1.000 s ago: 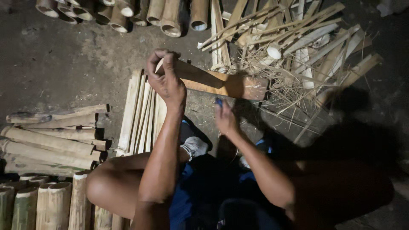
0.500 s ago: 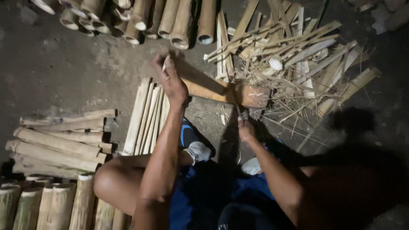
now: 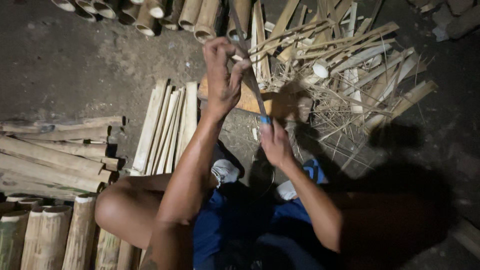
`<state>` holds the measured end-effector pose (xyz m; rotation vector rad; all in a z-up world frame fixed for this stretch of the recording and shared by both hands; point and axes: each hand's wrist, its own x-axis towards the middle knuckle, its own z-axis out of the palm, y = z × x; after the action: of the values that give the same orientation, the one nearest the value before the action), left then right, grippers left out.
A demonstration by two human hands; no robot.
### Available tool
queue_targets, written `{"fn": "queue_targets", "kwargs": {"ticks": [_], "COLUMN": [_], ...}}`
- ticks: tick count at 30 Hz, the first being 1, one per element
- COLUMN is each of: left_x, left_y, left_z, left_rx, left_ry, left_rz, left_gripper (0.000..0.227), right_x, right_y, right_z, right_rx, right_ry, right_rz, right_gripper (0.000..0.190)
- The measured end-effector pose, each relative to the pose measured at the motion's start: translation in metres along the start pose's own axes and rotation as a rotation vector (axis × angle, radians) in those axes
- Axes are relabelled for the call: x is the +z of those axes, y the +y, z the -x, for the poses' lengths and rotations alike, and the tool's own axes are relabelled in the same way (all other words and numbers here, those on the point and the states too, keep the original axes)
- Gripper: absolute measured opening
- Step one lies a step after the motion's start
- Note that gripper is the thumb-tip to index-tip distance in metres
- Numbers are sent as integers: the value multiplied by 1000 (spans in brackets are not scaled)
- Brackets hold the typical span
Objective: The person sits on the floor and uses a knife to split bamboo poles into thin strips. They repeatedly position each bamboo piece on a wooden block and strike it with the knife to separate it into smaller sections.
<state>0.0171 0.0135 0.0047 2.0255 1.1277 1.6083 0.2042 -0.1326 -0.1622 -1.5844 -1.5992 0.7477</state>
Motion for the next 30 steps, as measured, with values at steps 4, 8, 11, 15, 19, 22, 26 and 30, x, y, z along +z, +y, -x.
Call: {"fn": "queue_targets", "kwargs": {"ticks": [4,8,11,15,19,22,26,30], "left_x": [-5,-8,0,23,23,19,14,7], "left_y": [-4,-1,3,4,0,-7,-18,-26], "left_z": [-11,-21,-14,-16,-13,-10,-8,-18], "left_rx": [-14,76,-8,-55,-27,-73,-89,-325], "left_ry": [25,57,128,330,354,358,380,344], "left_rz": [3,16,115,106,74,112,138,261], "left_gripper": [20,18,15,17,15,18,15,12], "right_x": [43,36,19,-4,-16,-13,45,80], "right_y": [102,137,83,-25,-85,-66,14,120], "right_z": [-36,-65,-49,-39,-51,-57,-43,-47], "right_rx": [226,596,626,273,292,36,69,382], "right_ry": [-93,-289,-256,-126,-151,-75,36,-69], "right_rz": [273,246,-55,-416,-621,-39,20,189], "right_gripper": [61,73,68,46,42,41,45,49]}}
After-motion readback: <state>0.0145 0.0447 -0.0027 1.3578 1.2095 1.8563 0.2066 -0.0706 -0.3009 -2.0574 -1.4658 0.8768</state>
